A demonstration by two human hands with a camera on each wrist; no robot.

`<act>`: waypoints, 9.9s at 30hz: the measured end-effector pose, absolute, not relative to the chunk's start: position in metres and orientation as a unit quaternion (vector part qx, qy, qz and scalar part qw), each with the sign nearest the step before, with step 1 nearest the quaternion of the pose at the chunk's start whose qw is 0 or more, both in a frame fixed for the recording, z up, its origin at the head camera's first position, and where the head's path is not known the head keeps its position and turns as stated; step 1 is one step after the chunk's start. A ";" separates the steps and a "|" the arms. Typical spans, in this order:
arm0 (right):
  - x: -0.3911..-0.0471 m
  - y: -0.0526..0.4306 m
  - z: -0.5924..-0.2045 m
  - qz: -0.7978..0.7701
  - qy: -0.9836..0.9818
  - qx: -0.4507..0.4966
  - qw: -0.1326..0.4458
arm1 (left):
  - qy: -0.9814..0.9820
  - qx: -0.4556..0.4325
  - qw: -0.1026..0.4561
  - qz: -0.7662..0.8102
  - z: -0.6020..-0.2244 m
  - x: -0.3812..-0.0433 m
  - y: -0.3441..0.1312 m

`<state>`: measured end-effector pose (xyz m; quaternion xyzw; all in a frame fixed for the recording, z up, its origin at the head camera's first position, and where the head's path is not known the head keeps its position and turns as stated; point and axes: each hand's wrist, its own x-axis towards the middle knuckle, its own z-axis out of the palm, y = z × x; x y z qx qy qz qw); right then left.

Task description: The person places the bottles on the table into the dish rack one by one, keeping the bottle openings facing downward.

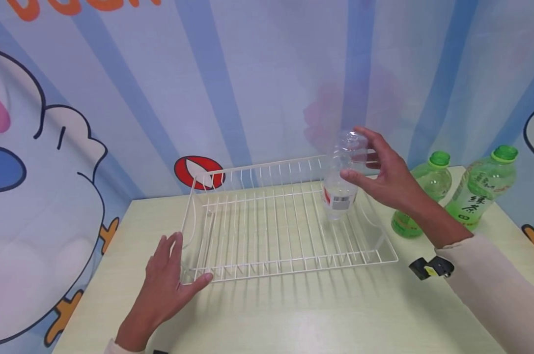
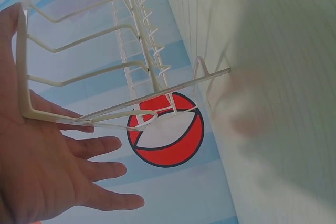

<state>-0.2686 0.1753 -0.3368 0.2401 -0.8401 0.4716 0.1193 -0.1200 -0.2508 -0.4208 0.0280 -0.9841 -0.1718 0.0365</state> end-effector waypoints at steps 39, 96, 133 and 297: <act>-0.292 0.158 -0.325 0.489 -0.848 0.203 0.025 | -0.982 0.040 0.011 -0.183 -0.417 -0.122 -0.246; -0.372 0.133 -0.335 0.492 -0.863 0.064 -0.094 | -0.982 0.038 0.027 -0.183 -0.419 -0.121 -0.237; -0.370 0.129 -0.345 0.506 -0.856 0.073 -0.079 | -0.982 0.048 0.017 -0.181 -0.418 -0.119 -0.242; -0.254 0.265 -0.470 0.508 -0.859 -0.041 0.044 | -0.977 0.072 -0.034 -0.196 -0.419 -0.122 -0.248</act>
